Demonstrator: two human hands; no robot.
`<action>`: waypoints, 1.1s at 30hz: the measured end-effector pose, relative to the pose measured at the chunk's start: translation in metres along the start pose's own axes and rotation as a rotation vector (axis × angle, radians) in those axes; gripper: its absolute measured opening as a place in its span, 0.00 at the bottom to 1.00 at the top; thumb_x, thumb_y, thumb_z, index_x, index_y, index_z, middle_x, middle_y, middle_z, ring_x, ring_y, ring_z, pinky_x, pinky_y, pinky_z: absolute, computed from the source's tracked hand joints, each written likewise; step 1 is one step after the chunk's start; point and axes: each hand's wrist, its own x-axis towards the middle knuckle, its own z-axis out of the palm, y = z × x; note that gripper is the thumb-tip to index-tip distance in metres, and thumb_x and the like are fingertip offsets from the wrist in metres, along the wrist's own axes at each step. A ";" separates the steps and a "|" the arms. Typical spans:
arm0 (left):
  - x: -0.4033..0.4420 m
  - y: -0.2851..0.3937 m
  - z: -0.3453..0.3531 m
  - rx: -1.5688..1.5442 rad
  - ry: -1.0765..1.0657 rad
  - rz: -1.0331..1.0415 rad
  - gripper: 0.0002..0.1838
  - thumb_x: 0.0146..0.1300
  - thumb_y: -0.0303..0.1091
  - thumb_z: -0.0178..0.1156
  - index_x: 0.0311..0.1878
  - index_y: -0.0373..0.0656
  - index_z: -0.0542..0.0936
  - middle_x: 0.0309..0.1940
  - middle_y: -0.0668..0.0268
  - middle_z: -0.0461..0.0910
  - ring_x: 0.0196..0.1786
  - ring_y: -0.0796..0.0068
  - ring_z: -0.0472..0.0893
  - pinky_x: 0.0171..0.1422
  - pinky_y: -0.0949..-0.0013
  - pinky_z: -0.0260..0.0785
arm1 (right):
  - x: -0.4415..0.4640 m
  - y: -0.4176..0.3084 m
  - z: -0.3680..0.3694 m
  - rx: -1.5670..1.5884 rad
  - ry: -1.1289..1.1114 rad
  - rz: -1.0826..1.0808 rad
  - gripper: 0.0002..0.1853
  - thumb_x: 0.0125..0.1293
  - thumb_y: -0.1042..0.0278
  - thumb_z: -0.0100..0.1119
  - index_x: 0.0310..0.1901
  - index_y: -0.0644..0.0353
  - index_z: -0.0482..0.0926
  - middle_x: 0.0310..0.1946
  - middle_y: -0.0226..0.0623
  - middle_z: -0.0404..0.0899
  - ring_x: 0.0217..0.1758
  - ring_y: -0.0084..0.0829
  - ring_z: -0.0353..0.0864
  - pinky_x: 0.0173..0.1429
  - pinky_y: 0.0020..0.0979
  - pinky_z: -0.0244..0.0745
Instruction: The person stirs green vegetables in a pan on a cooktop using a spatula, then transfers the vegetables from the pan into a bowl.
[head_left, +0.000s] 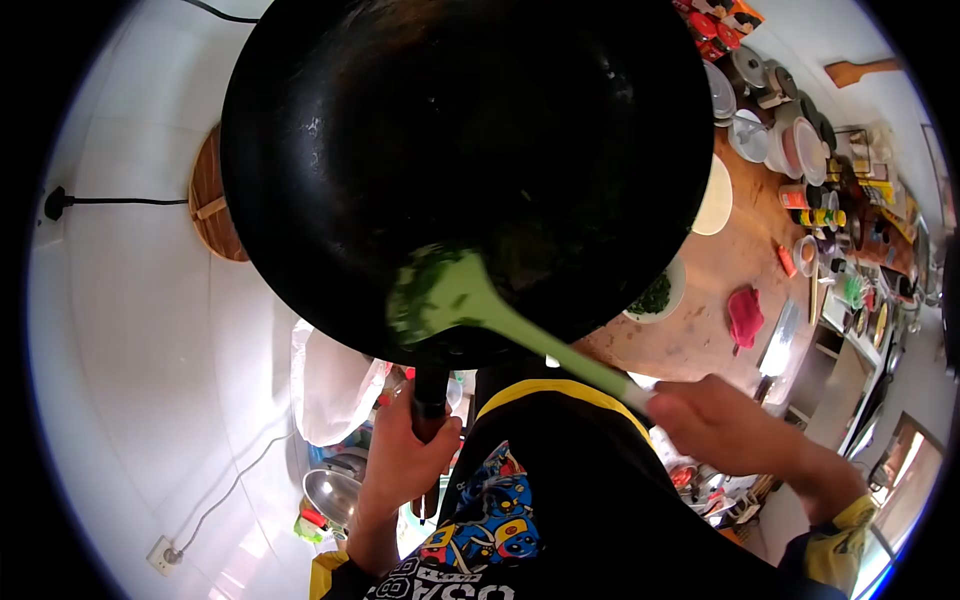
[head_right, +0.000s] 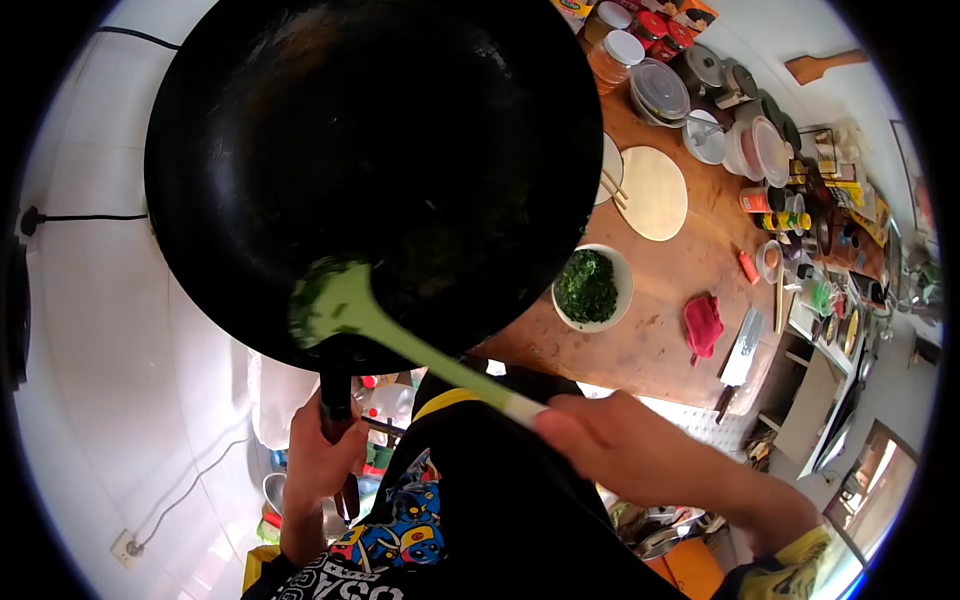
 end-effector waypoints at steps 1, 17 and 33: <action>0.000 0.003 0.000 -0.032 -0.015 -0.016 0.08 0.60 0.25 0.60 0.39 0.36 0.71 0.17 0.70 0.75 0.18 0.84 0.75 0.24 0.77 0.66 | 0.005 -0.003 0.007 0.024 -0.032 -0.080 0.22 0.78 0.50 0.44 0.37 0.62 0.75 0.18 0.34 0.70 0.22 0.27 0.69 0.31 0.32 0.68; 0.024 0.011 -0.007 -0.020 0.020 0.007 0.09 0.58 0.27 0.63 0.36 0.36 0.72 0.14 0.73 0.72 0.17 0.88 0.68 0.22 0.77 0.58 | 0.020 -0.032 -0.028 0.006 -0.126 -0.041 0.22 0.77 0.48 0.45 0.35 0.60 0.74 0.18 0.30 0.72 0.21 0.26 0.70 0.30 0.29 0.68; 0.032 0.021 -0.021 0.130 0.011 -0.002 0.11 0.56 0.28 0.64 0.36 0.35 0.73 0.15 0.68 0.75 0.18 0.83 0.72 0.24 0.74 0.62 | 0.004 -0.050 -0.048 -0.330 0.042 0.024 0.21 0.78 0.51 0.43 0.38 0.62 0.75 0.19 0.47 0.72 0.25 0.45 0.75 0.35 0.43 0.70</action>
